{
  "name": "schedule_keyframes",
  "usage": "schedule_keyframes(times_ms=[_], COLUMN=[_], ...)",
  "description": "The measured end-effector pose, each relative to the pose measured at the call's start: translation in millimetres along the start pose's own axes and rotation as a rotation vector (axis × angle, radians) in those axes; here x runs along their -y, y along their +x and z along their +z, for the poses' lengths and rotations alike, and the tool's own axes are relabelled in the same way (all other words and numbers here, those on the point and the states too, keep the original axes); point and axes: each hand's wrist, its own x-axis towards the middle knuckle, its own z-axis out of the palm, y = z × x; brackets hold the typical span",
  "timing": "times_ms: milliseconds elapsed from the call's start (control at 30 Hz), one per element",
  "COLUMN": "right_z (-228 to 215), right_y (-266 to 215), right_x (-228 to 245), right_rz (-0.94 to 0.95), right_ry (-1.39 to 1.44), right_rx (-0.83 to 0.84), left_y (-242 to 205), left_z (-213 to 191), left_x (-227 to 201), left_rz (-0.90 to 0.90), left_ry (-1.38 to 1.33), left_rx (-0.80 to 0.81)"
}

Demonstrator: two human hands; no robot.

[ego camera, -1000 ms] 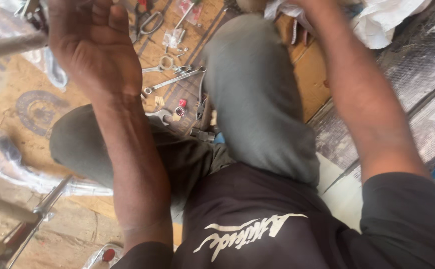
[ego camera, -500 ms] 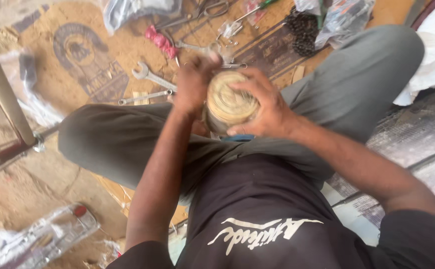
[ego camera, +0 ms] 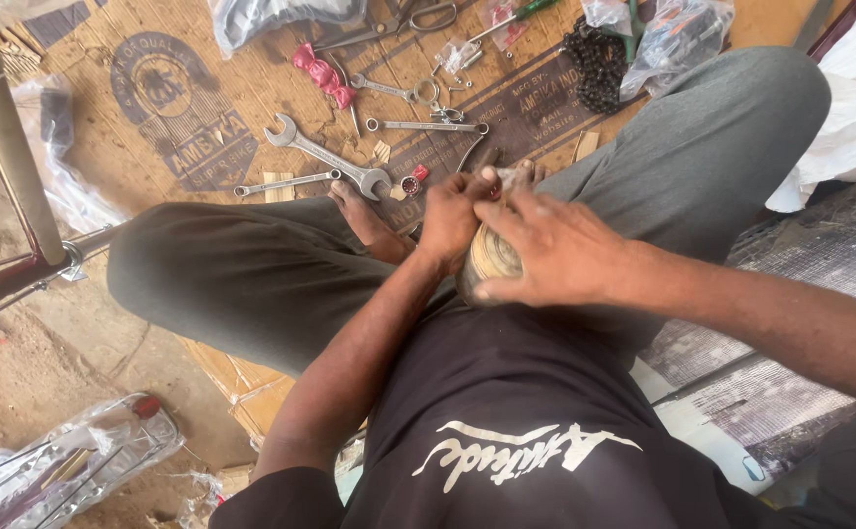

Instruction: The person sits on the floor and assembles a bicycle bottom bracket. They handle ball bearings, apply grease from a tin, and install the bearing assembly into the bicycle frame using a wrench.

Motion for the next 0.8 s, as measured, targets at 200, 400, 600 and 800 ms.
schedule_keyframes(times_ms=[200, 400, 600, 800], right_z=[-2.0, -29.4, -16.5, -25.5], right_y=[-13.6, -4.1, -4.5, 15.8], right_x=[-21.7, -14.0, -19.6, -24.9], right_rz=[-0.617, -0.331, -0.355, -0.308], right_ry=[-0.137, -0.071, -0.068, -0.285], right_rx=[-0.121, -0.088, 0.057, -0.088], left_y=[4.0, 4.7, 7.3, 3.8], left_z=[9.2, 4.8, -2.1, 6.8], left_x=[15.4, 10.1, 3.2, -7.5], left_rz=[-0.015, -0.117, -0.159, -0.139], left_ry=[-0.060, -0.253, -0.244, -0.285], left_rx=[0.123, 0.116, 0.063, 0.124])
